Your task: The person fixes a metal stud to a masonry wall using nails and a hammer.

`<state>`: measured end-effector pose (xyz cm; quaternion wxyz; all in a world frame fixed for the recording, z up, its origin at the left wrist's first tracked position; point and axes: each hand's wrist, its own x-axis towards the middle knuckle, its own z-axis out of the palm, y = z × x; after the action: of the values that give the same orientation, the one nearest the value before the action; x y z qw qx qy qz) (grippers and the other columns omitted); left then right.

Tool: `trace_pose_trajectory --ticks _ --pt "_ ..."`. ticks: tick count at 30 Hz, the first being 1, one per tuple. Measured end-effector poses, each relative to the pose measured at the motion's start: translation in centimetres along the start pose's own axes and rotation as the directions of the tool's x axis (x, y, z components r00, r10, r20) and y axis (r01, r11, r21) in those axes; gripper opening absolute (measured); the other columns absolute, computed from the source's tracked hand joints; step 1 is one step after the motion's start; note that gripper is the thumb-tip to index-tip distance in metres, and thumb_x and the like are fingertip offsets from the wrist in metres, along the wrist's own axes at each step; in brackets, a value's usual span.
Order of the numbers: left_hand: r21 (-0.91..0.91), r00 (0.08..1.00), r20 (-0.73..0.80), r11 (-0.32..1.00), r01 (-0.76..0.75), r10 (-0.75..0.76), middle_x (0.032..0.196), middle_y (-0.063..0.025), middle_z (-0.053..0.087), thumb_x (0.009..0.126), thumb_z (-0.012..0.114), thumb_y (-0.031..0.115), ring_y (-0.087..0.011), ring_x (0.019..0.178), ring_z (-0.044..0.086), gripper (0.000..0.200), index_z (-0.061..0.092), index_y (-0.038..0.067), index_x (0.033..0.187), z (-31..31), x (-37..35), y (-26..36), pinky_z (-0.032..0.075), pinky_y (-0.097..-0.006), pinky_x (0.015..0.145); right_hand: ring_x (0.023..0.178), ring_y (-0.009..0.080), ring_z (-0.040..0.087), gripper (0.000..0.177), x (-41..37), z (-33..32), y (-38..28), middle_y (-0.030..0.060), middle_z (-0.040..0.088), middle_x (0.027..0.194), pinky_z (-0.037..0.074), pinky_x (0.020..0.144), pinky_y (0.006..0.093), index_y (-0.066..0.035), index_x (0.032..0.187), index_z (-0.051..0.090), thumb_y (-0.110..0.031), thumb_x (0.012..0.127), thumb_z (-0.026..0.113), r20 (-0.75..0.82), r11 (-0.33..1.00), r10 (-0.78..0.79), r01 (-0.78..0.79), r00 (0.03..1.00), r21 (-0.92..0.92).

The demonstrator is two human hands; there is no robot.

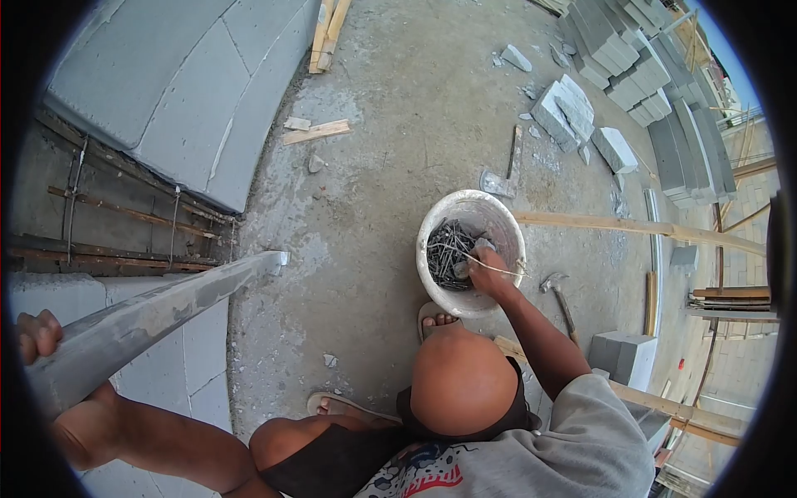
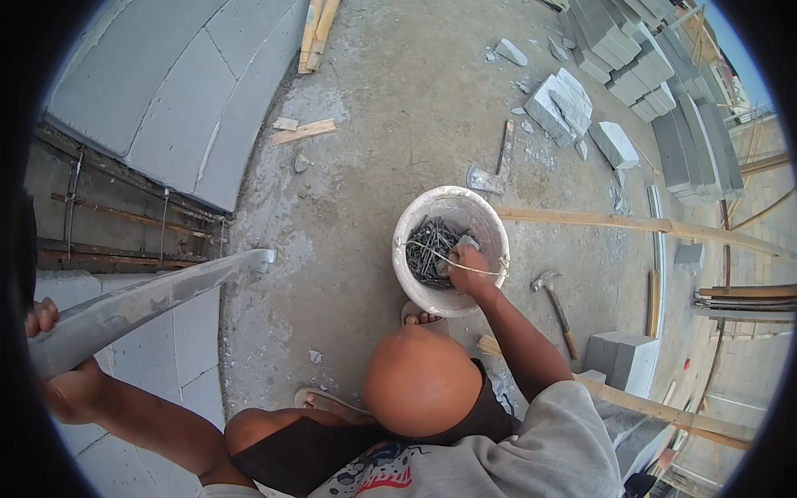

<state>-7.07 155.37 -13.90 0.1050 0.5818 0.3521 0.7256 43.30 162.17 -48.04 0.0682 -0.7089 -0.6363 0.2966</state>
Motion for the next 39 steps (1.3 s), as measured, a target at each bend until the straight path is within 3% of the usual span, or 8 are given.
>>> trace_pose_trajectory --ticks 4,13,24,27,29,31,33,39 --pt "-0.001 1.0 -0.016 1.0 0.017 -0.017 0.092 -0.0146 0.051 0.088 0.059 0.027 -0.0222 0.087 0.044 0.034 0.06 -0.005 0.101 0.2 0.2 0.2 0.036 -0.0371 0.08 0.085 0.0399 0.066 0.021 0.8 1.4 -0.3 0.0222 0.068 0.089 0.051 0.077 0.0483 -0.001 0.095 0.063 -0.015 0.08 0.06 0.04 0.935 -0.091 0.099 0.995 -0.34" --pt "-0.001 0.996 -0.09 1.0 0.016 -0.016 0.091 -0.0149 0.052 0.089 0.059 0.03 -0.0231 0.088 0.045 0.037 0.059 -0.005 0.101 0.6 0.1 -0.2 0.037 -0.0367 0.079 0.09 0.0344 0.069 0.022 2.6 -0.9 -2.3 0.0185 0.071 0.092 0.055 0.076 0.0438 -0.004 0.094 0.07 -0.015 0.078 0.061 0.339 0.861 0.061 0.122 0.939 -0.494" --pt "0.038 0.999 0.026 0.999 0.017 -0.018 0.091 -0.0113 0.046 0.091 0.055 0.033 -0.0216 0.086 0.042 0.037 0.056 -0.001 0.104 -0.5 0.6 -0.4 0.035 -0.0348 0.078 0.093 0.036 0.069 0.025 7.0 2.2 -0.4 0.0234 0.069 0.097 0.054 0.078 0.0441 0.0 0.095 0.072 -0.014 0.078 0.06 0.312 0.919 0.227 -0.096 0.923 -0.383" --pt "0.076 1.0 0.007 0.997 -0.026 0.026 0.091 -0.0095 0.045 0.091 0.053 0.035 -0.0209 0.086 0.041 0.036 0.055 0.002 0.106 0.4 0.0 -0.8 0.035 -0.0344 0.077 0.087 0.0348 0.07 0.019 9.6 2.8 2.6 0.0242 0.069 0.09 0.054 0.076 0.0416 0.0 0.082 0.073 -0.01 0.071 0.062 0.625 0.592 -0.111 0.556 0.773 -0.583" --pt "0.107 0.975 -0.222 0.994 0.016 0.008 0.092 -0.0074 0.044 0.093 0.053 0.035 -0.0191 0.086 0.041 0.034 0.054 0.005 0.11 2.5 -0.2 -1.3 0.035 -0.0337 0.076 0.083 0.0338 0.07 0.018 8.1 3.3 3.1 0.0229 0.069 0.084 0.055 0.073 0.0413 0.0 0.081 0.073 -0.01 0.07 0.063 0.476 0.757 -0.09 0.37 0.875 -0.539" --pt "0.073 0.987 -0.159 0.997 0.003 0.009 0.093 -0.0072 0.044 0.093 0.053 0.033 -0.0183 0.085 0.041 0.033 0.054 0.005 0.111 1.9 -0.1 -1.4 0.035 -0.033 0.076 0.079 0.0328 0.071 0.017 7.6 3.5 2.5 0.0216 0.069 0.078 0.055 0.071 0.0411 0.0 0.079 0.073 -0.01 0.068 0.065 0.337 0.882 -0.043 0.194 0.941 -0.429" --pt "0.062 0.99 -0.14 0.998 0.014 -0.006 0.094 -0.0072 0.045 0.095 0.053 0.029 -0.0167 0.085 0.042 0.032 0.051 0.005 0.116 1.5 -0.1 -1.6 0.036 -0.0318 0.075 0.045 0.0194 0.059 0.018 7.6 3.4 1.5 0.0093 0.062 0.054 0.045 0.042 0.0351 -0.002 0.061 0.066 -0.01 0.076 0.06 0.632 0.94 -0.031 0.237 0.774 -0.245" --pt "0.043 0.945 -0.316 0.994 0.101 -0.082 0.093 -0.0073 0.043 0.096 0.052 0.03 -0.0178 0.086 0.041 0.036 0.046 0.002 0.118 3.2 -0.4 -1.8 0.036 -0.0317 0.08 0.044 0.0181 0.058 0.015 4.8 2.1 -1.6 0.009 0.063 0.059 0.044 0.039 0.0321 0.005 0.078 0.062 -0.006 0.081 0.054 0.541 0.985 0.147 -0.173 0.828 -0.002"
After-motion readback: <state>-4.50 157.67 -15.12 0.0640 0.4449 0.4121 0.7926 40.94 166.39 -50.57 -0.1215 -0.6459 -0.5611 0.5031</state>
